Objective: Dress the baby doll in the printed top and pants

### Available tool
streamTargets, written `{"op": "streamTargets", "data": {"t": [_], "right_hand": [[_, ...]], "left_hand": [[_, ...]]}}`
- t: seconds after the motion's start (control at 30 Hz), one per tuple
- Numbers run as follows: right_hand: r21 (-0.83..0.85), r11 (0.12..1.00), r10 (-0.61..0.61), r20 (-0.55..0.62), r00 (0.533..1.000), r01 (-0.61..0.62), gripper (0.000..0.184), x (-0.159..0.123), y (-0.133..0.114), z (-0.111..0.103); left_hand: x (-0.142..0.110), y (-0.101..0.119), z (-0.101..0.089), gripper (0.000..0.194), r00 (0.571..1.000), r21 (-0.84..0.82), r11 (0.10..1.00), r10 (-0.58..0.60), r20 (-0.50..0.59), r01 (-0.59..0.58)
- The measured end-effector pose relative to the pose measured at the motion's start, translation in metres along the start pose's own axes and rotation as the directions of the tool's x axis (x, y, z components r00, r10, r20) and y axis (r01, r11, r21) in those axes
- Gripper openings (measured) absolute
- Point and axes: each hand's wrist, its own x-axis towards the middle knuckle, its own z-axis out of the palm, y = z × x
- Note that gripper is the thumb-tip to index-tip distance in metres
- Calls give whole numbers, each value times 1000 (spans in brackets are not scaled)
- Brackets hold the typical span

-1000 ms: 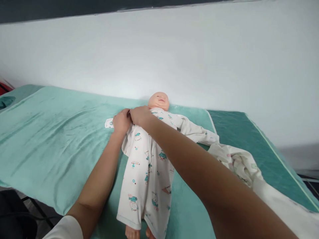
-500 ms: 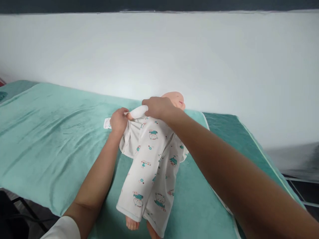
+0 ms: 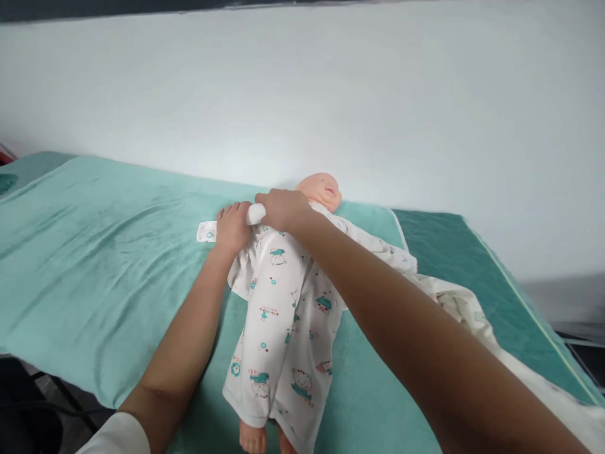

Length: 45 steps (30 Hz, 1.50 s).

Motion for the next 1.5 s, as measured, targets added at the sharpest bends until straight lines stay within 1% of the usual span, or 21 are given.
{"op": "streamTargets", "data": {"t": [0.07,0.13,0.23,0.33,0.37,0.4,0.43,0.47,0.5,0.57,0.63,0.7,0.8,0.83,0.97,1.0,1.07,1.2,1.3,1.4,1.5], "right_hand": [[4,1000,-5,7,1000,5,27,3,-1,3],[54,999,1,5,1000,-2,34,3,1,4],[189,982,25,-55,998,-14,34,-9,11,7],[345,939,71,-190,979,-1,36,-36,32,19],[403,915,90,-255,963,21,38,-48,41,28],[472,881,151,-333,931,26,40,-60,50,39],[530,848,232,-405,884,19,40,-71,60,52],[564,826,305,-447,841,0,41,-82,68,66],[571,820,363,-465,808,-40,42,-92,76,80],[508,848,436,-513,739,-148,42,-106,85,105],[440,864,469,-532,704,-243,42,-112,88,121],[392,871,478,-529,701,-298,43,-113,89,126],[377,868,488,-520,701,-325,43,-110,96,123],[389,859,504,-523,688,-333,43,-109,100,121],[498,782,615,-515,597,-375,42,-108,118,123],[516,769,630,-509,586,-378,41,-108,120,124],[524,763,635,-502,587,-378,39,-108,121,126],[494,767,632,-466,620,-410,35,-107,115,127],[489,770,625,-443,643,-411,35,-106,112,127],[509,767,621,-433,654,-391,36,-106,113,127],[521,757,631,-426,648,-394,37,-106,114,126]], "left_hand": [[1,1,2,39,997,-10,997,73,37,-73],[2,1,3,37,994,-1,996,93,54,-93],[2,-1,4,30,998,42,998,37,52,-39],[2,-4,4,29,999,68,998,-13,44,10],[1,-5,4,30,999,72,997,-24,43,21],[1,-5,4,31,998,77,997,-34,45,31],[1,-4,4,31,998,83,996,-45,48,40],[1,-4,4,32,997,92,994,-56,53,51],[1,-3,4,32,996,104,993,-69,60,63],[2,-1,4,33,993,130,988,-89,73,79],[2,1,4,32,992,152,985,-97,76,84],[1,3,4,30,993,166,982,-103,61,91],[0,4,3,31,991,185,976,-125,35,117],[-1,4,3,31,990,193,973,-138,29,130],[-5,4,1,32,981,224,956,-195,7,189],[-6,4,0,33,978,231,951,-210,2,203],[-8,4,-1,33,974,240,946,-225,-3,219],[-9,4,-1,33,976,219,952,-219,-1,214],[-9,8,-5,42,980,140,971,-198,28,192],[-14,22,-21,52,996,-26,996,-81,39,82],[-24,50,-46,49,993,-188,977,112,29,-105]]}}
